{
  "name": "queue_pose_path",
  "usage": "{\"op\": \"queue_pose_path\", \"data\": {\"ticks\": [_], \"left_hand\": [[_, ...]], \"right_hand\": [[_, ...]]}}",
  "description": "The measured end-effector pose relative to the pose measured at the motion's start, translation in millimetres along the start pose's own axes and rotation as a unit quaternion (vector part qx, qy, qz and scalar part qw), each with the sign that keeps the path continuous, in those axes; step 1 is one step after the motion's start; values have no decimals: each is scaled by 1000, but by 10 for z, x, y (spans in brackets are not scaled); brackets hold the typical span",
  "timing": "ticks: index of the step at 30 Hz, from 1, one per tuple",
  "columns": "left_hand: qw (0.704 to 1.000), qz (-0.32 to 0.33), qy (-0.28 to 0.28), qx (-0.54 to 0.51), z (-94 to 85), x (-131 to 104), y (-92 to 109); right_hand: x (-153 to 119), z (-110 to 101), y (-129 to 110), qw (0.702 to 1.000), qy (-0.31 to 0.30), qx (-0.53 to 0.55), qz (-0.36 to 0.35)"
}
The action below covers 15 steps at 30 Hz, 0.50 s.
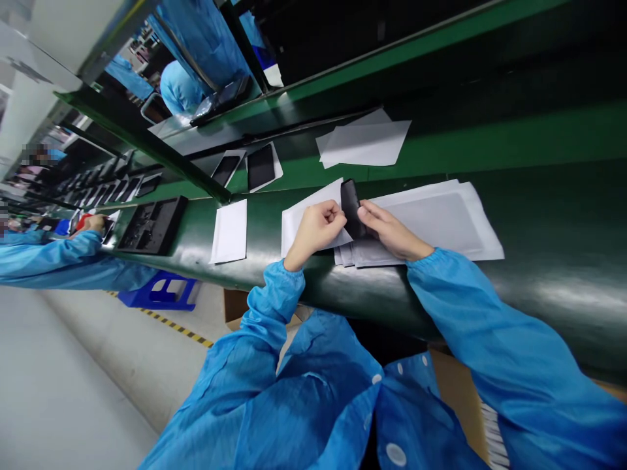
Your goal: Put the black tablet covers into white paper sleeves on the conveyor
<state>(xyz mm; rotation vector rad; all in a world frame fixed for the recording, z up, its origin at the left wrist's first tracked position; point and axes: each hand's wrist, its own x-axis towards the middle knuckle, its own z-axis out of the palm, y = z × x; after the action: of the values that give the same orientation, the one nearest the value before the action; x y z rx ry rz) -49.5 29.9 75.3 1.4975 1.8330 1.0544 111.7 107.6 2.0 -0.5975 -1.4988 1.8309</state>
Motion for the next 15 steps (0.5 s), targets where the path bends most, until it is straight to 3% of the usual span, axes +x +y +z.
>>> {"op": "queue_pose_path", "data": {"ticks": [3, 9, 12, 15], "left_hand": [[999, 30, -7, -9, 18, 12, 112], [995, 82, -51, -12, 57, 39, 268], [993, 105, -48, -19, 53, 189, 195], [990, 131, 40, 13, -22, 566, -42]], "right_hand": [[-14, 34, -35, 999, -44, -16, 5], [-52, 30, -177, 999, -24, 32, -4], [-36, -12, -206, 996, 71, 45, -15], [19, -69, -161, 977, 210, 24, -1]]}}
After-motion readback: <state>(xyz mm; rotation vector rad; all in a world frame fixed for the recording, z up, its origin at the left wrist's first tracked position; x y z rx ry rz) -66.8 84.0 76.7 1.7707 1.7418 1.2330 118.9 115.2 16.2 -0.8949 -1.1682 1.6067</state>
